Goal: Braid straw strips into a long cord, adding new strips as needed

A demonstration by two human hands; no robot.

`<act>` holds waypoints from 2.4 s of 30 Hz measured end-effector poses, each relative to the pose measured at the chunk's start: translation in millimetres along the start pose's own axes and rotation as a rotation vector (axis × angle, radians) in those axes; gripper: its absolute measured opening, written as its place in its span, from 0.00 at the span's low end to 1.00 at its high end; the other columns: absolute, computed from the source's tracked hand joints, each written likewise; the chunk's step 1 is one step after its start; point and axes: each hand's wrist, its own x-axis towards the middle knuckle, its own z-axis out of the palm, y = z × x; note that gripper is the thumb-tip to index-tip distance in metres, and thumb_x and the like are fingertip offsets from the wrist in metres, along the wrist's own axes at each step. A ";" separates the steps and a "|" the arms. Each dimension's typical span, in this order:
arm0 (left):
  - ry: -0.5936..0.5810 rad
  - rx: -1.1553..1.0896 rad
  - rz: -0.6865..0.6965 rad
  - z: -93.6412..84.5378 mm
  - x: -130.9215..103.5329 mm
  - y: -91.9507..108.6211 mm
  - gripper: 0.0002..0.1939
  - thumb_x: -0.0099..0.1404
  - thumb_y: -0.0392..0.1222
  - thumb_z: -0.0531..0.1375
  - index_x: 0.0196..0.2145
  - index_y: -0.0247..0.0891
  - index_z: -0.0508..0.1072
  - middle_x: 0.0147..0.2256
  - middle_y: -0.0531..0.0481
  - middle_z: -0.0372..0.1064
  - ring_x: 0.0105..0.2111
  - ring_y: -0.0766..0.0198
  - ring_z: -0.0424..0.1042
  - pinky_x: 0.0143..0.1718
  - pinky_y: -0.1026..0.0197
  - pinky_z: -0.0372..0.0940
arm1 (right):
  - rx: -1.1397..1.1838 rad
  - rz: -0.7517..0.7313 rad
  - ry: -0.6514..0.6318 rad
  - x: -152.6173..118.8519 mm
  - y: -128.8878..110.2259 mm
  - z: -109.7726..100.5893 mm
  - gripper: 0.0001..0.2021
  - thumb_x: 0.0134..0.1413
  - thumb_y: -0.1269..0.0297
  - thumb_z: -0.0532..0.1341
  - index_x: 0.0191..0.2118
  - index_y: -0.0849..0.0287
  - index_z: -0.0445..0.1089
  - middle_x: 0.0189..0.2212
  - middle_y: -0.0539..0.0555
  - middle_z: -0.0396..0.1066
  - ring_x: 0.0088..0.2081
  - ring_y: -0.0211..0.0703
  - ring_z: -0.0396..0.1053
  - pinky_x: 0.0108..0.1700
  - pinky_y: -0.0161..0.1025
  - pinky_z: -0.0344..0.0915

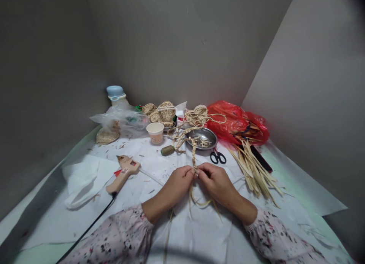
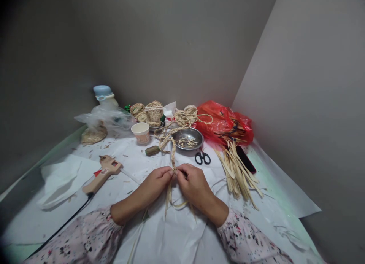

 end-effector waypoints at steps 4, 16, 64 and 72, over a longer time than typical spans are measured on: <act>0.042 0.253 0.052 0.2 -6.2 8.1 0.14 0.64 0.44 0.50 0.25 0.39 0.67 0.24 0.52 0.65 0.28 0.62 0.63 0.31 0.64 0.54 | -0.054 0.010 0.022 0.1 -1.5 -0.2 0.08 0.56 0.69 0.55 0.31 0.60 0.72 0.27 0.52 0.73 0.30 0.40 0.68 0.34 0.35 0.61; 0.132 0.576 0.216 7.7 -23.1 23.2 0.13 0.68 0.42 0.48 0.31 0.40 0.68 0.27 0.49 0.69 0.26 0.62 0.66 0.29 0.63 0.52 | -0.013 0.090 0.063 -0.1 -0.8 1.5 0.07 0.58 0.66 0.53 0.33 0.59 0.67 0.28 0.52 0.72 0.30 0.41 0.68 0.34 0.36 0.60; -0.056 -0.155 -0.051 -0.7 -7.3 17.9 0.22 0.65 0.59 0.50 0.24 0.38 0.63 0.19 0.56 0.57 0.18 0.69 0.55 0.20 0.66 0.51 | 0.507 0.200 -0.100 1.0 2.1 3.0 0.09 0.59 0.59 0.55 0.33 0.58 0.64 0.22 0.45 0.63 0.20 0.33 0.56 0.22 0.31 0.53; -0.162 -0.338 -0.271 -6.6 -2.8 23.3 0.25 0.61 0.64 0.52 0.26 0.37 0.64 0.18 0.60 0.49 0.16 0.74 0.42 0.16 0.66 0.37 | 0.437 0.165 -0.099 2.1 1.1 -1.1 0.09 0.59 0.61 0.55 0.31 0.59 0.65 0.24 0.47 0.65 0.27 0.36 0.62 0.31 0.32 0.59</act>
